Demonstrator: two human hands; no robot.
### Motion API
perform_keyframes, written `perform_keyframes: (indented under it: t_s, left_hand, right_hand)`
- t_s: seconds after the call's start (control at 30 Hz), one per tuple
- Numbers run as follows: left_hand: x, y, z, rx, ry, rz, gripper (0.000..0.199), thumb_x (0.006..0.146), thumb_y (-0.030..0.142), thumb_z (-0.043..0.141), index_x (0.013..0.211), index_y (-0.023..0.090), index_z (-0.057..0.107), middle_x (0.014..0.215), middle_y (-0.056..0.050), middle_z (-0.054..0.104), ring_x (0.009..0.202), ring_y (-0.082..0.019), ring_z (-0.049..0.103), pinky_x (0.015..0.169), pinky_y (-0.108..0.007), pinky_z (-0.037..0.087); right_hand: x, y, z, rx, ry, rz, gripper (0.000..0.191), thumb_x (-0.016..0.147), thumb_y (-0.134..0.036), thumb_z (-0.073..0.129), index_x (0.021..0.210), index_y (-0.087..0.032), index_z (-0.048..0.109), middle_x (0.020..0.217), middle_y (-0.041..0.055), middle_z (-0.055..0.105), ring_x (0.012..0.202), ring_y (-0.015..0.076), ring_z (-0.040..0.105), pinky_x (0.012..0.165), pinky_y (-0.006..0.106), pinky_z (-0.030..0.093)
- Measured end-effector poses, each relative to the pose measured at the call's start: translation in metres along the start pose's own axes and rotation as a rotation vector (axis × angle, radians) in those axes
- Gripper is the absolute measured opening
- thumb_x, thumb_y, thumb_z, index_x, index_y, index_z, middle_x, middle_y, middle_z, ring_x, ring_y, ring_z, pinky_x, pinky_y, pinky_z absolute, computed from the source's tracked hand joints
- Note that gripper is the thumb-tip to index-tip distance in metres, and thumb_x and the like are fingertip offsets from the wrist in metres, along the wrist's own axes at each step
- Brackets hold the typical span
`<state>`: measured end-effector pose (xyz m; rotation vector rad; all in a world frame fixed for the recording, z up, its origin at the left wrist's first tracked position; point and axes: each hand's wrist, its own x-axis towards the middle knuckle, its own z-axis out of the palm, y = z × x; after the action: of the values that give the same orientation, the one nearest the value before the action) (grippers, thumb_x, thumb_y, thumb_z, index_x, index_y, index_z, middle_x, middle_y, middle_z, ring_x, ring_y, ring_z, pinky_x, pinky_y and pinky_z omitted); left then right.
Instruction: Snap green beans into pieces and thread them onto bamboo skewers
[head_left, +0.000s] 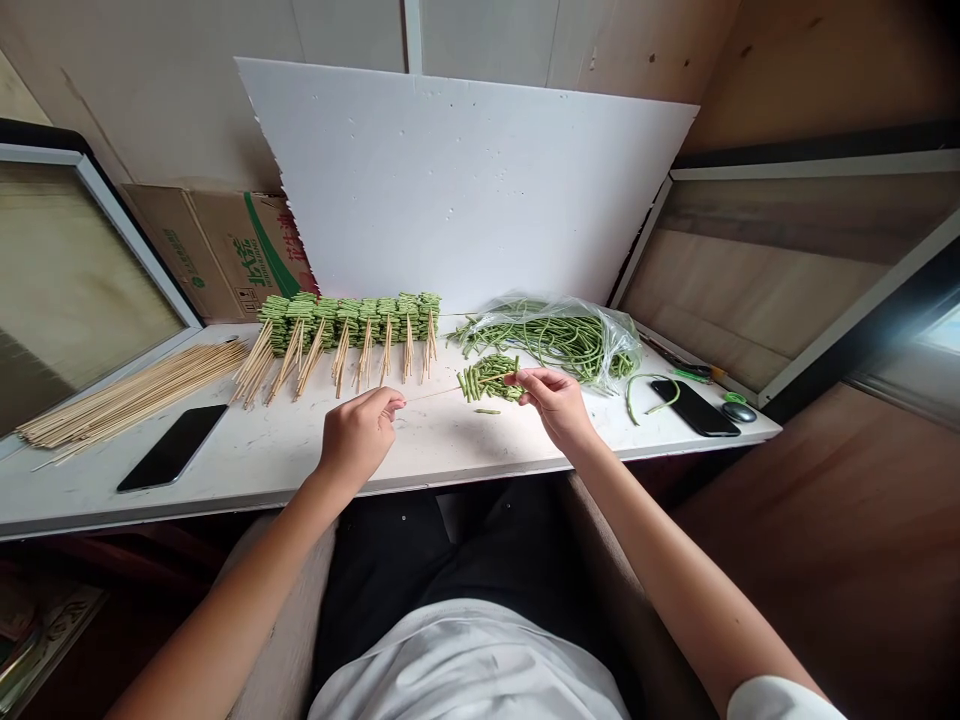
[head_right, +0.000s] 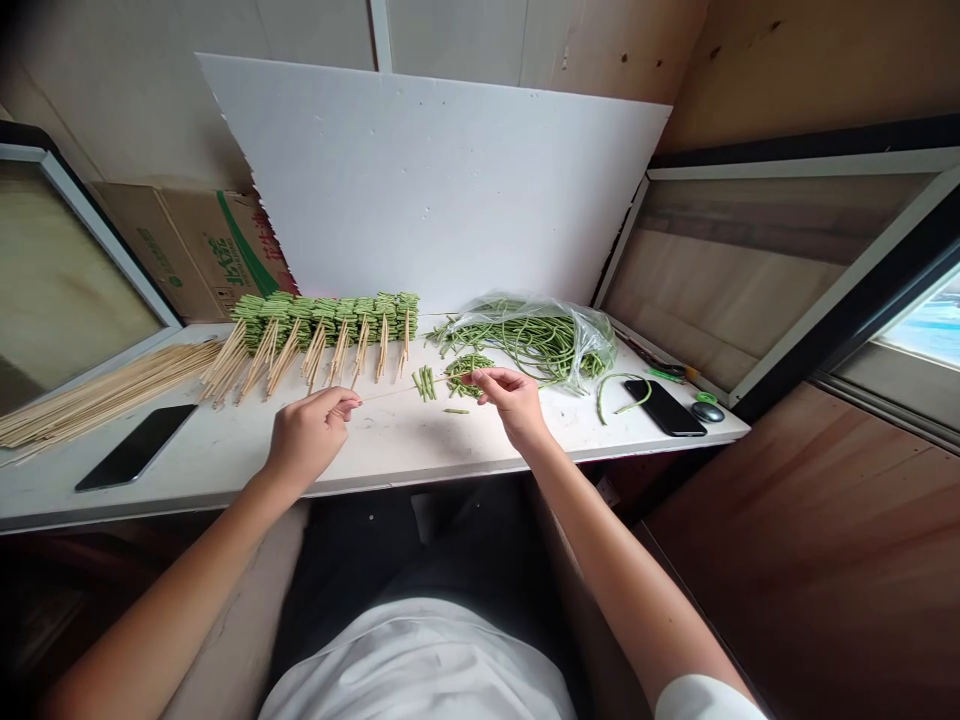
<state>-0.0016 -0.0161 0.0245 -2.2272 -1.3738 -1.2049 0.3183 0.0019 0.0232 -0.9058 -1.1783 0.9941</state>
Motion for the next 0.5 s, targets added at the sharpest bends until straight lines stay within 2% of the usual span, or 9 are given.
perform_keyframes:
  t_s: [0.2, 0.33, 0.5]
  left_hand:
    - [0.001, -0.002, -0.001, -0.004, -0.003, 0.004, 0.028, 0.085, 0.004, 0.054, 0.089, 0.021, 0.076, 0.080, -0.001, 0.081, 0.074, -0.020, 0.075, 0.062, -0.026, 0.046]
    - [0.003, -0.002, -0.004, -0.030, 0.007, -0.002, 0.028, 0.087, 0.005, 0.054, 0.090, 0.021, 0.077, 0.082, -0.001, 0.081, 0.074, -0.019, 0.075, 0.063, -0.026, 0.048]
    - [0.003, -0.002, -0.003, -0.029, 0.024, 0.015, 0.027, 0.087, 0.005, 0.055, 0.089, 0.021, 0.077, 0.079, 0.000, 0.080, 0.072, -0.019, 0.074, 0.063, -0.026, 0.047]
  right_hand:
    - [-0.003, -0.007, 0.003, -0.046, 0.001, -0.070, 0.027, 0.075, -0.050, 0.093, 0.082, -0.025, 0.086, 0.086, 0.0060, 0.081, 0.077, 0.0200, 0.068, 0.069, 0.034, 0.053]
    - [-0.004, -0.011, 0.006, 0.039, 0.011, 0.002, 0.029, 0.072, -0.050, 0.095, 0.085, -0.026, 0.086, 0.091, 0.0058, 0.080, 0.077, 0.0186, 0.066, 0.065, 0.032, 0.051]
    - [-0.003, -0.007, 0.009, 0.141, 0.047, 0.060, 0.032, 0.067, -0.049, 0.098, 0.084, -0.026, 0.084, 0.087, 0.0046, 0.076, 0.085, 0.0199, 0.066, 0.059, 0.029, 0.045]
